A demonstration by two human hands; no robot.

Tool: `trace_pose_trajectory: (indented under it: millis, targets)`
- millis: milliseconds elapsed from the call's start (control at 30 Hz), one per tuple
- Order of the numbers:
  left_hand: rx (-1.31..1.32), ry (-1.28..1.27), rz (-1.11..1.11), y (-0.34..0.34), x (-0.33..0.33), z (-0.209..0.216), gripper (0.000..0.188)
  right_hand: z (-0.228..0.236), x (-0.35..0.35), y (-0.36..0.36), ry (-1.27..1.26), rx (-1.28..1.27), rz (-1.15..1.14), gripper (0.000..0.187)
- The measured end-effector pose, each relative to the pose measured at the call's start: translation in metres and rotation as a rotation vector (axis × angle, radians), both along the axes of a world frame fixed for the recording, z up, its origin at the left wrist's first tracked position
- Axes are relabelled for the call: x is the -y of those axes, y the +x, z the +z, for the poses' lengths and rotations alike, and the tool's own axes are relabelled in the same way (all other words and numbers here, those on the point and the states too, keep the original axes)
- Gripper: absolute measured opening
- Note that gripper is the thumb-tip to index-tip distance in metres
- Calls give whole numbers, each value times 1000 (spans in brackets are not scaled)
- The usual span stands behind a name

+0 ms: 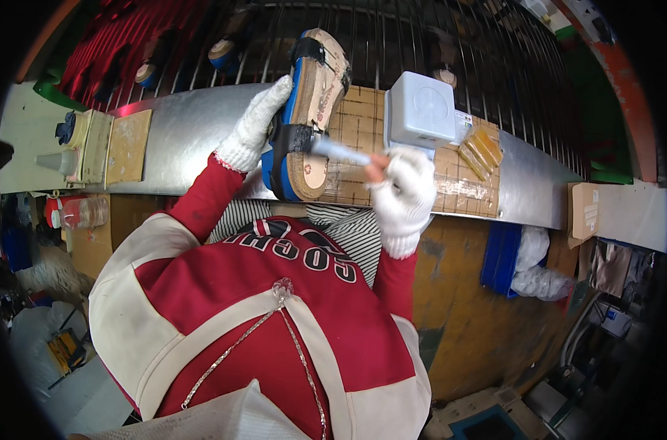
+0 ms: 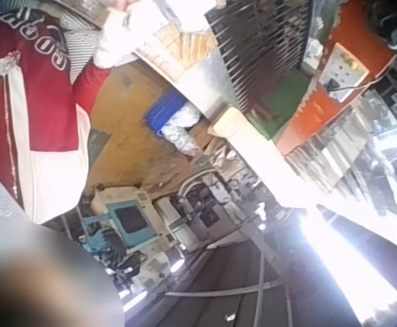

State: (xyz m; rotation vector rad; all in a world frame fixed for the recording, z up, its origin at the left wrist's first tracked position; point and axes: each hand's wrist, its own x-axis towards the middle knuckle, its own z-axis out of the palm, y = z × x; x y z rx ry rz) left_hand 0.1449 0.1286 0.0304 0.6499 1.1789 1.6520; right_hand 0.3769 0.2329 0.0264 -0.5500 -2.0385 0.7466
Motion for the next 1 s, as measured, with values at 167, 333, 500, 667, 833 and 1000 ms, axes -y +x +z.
trace_pose_trajectory:
  millis: [167, 333, 500, 667, 833, 1000]
  targets:
    - [-29, -41, 55, 4, 1, -17, 59, -5, -13, -27, -230, -66, -111, 17]
    - [23, -4, 188, -10, 17, -30, 56, -2, 19, -6, -585, 81, 169, 17]
    - [-15, -79, 254, -21, 31, -29, 59, 0, 30, 9, -244, 213, 116, 17]
    - [-70, -114, 295, -21, 35, -25, 53, 1, 34, 2, -154, 246, 35, 17]
    - [5, -112, 292, -18, 35, -25, 72, 5, 30, -9, 38, 259, 9, 16]
    - [-46, -133, 259, -21, 35, -25, 69, 3, 25, -19, 90, 167, -23, 17]
